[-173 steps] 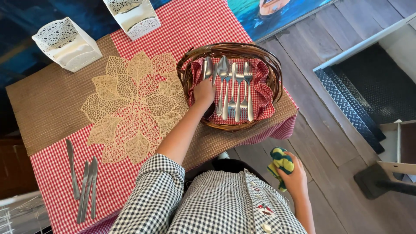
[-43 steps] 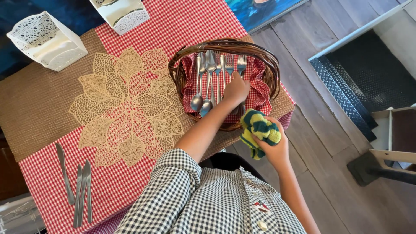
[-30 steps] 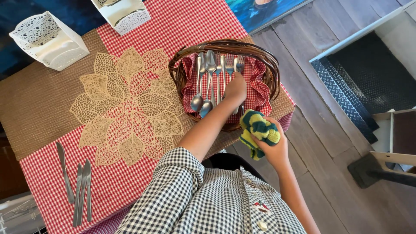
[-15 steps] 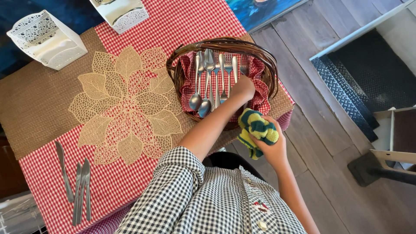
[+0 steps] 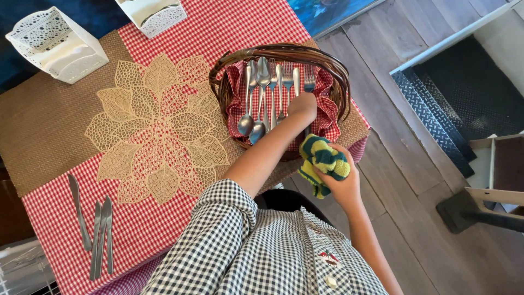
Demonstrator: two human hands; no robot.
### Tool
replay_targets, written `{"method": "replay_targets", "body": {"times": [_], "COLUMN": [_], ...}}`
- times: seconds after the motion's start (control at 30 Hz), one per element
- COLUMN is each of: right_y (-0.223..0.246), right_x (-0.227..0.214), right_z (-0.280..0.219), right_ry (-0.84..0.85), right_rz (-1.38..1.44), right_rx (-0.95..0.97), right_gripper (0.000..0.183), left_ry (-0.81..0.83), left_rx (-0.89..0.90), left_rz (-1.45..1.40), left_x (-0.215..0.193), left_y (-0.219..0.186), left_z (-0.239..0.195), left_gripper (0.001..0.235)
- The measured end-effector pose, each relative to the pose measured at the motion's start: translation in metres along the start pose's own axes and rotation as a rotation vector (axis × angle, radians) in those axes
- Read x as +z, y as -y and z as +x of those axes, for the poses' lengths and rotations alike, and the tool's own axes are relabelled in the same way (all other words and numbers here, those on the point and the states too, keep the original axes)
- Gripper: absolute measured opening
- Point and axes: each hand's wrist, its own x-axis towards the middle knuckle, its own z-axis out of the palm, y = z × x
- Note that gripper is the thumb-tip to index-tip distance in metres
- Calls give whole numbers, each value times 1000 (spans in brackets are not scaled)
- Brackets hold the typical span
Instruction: Wipe and organize silverware into a basket.
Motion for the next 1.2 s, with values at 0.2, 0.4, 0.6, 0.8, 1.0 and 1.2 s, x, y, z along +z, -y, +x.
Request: {"method": "replay_targets", "body": {"times": [0.2, 0.4, 0.6, 0.8, 1.0, 1.2], "right_y": [8, 3, 1, -2, -5, 1], "right_x": [3, 5, 4, 3, 2, 4], "right_z": [0, -4, -5, -5, -4, -4], "right_ry": [1, 4, -6, -4, -1, -5], "right_rz": [-42, -4, -17, -34, -25, -27], "right_rx": [-10, -8, -10, -18, -11, 17], "right_gripper": [59, 59, 60, 60, 60, 60], "left_ry": [-40, -126, -140, -145, -137, -144], "left_rx": [33, 40, 26, 78, 55, 53], "left_rz": [-15, -108, -165, -154, -164, -231], "left_x": [4, 19, 16, 23, 23, 20], "left_y": [8, 20, 23, 30, 23, 24], "left_z": [2, 13, 12, 17, 16, 9], "left_gripper": [24, 24, 24, 22, 23, 27]}}
